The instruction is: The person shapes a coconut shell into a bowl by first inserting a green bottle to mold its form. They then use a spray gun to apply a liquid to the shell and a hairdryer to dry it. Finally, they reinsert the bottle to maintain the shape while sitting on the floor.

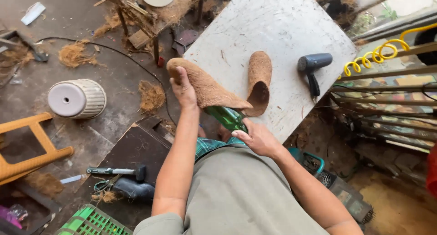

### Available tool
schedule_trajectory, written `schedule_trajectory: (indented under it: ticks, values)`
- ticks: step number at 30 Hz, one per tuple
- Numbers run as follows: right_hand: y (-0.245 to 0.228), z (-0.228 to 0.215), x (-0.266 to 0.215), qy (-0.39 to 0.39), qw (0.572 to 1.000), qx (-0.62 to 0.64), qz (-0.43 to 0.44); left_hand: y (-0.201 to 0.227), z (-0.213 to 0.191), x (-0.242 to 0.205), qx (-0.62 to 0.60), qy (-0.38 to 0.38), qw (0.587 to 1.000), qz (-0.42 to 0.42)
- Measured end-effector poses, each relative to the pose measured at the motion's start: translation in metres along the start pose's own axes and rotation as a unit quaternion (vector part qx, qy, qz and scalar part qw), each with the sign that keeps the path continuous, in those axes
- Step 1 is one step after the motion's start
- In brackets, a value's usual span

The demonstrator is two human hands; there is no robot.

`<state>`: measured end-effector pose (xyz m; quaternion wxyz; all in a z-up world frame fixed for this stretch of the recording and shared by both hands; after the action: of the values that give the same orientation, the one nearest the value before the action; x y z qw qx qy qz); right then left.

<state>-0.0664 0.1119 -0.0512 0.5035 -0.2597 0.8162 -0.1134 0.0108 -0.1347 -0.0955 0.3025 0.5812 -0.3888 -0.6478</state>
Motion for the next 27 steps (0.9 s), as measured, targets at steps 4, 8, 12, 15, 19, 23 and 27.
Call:
schedule_trajectory:
  ticks: [4,8,12,15,19,23,27]
  values:
    - [0.015,-0.004,-0.018,-0.044,0.999,-0.026,-0.014,-0.017,-0.024,0.022,-0.034,0.003,0.999,-0.014]
    - [0.047,-0.021,-0.036,-0.043,0.988,0.143,-0.031,-0.001,-0.025,0.024,-0.11,-0.049,0.993,-0.001]
    - [0.115,-0.041,-0.039,0.028,0.946,0.316,-0.068,-0.024,-0.017,0.045,-0.112,-0.107,0.987,-0.041]
    - [0.143,-0.048,-0.014,0.115,0.927,0.346,-0.084,-0.067,-0.022,0.072,-0.131,-0.117,0.984,-0.034]
    - [0.052,-0.065,-0.016,0.2,0.912,0.348,-0.086,-0.036,-0.006,0.035,-0.15,-0.153,0.977,-0.022]
    - [0.019,-0.07,0.009,0.255,0.807,0.496,-0.196,-0.057,0.012,0.025,-0.178,-0.171,0.969,-0.02]
    - [0.014,-0.07,0.045,0.301,0.777,0.509,-0.214,-0.039,0.03,-0.028,-0.182,-0.194,0.963,-0.044]
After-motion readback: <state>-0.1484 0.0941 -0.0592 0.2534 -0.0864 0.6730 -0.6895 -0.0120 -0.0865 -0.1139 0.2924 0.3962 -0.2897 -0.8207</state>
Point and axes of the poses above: each hand's wrist, its own x-axis towards the middle knuckle, its own z-axis out of the palm, y = z × x, the point moved 10 cm from there along x, towards the middle knuckle, and after that the axes turned 3 degrees about z, right-handed, at the moved point
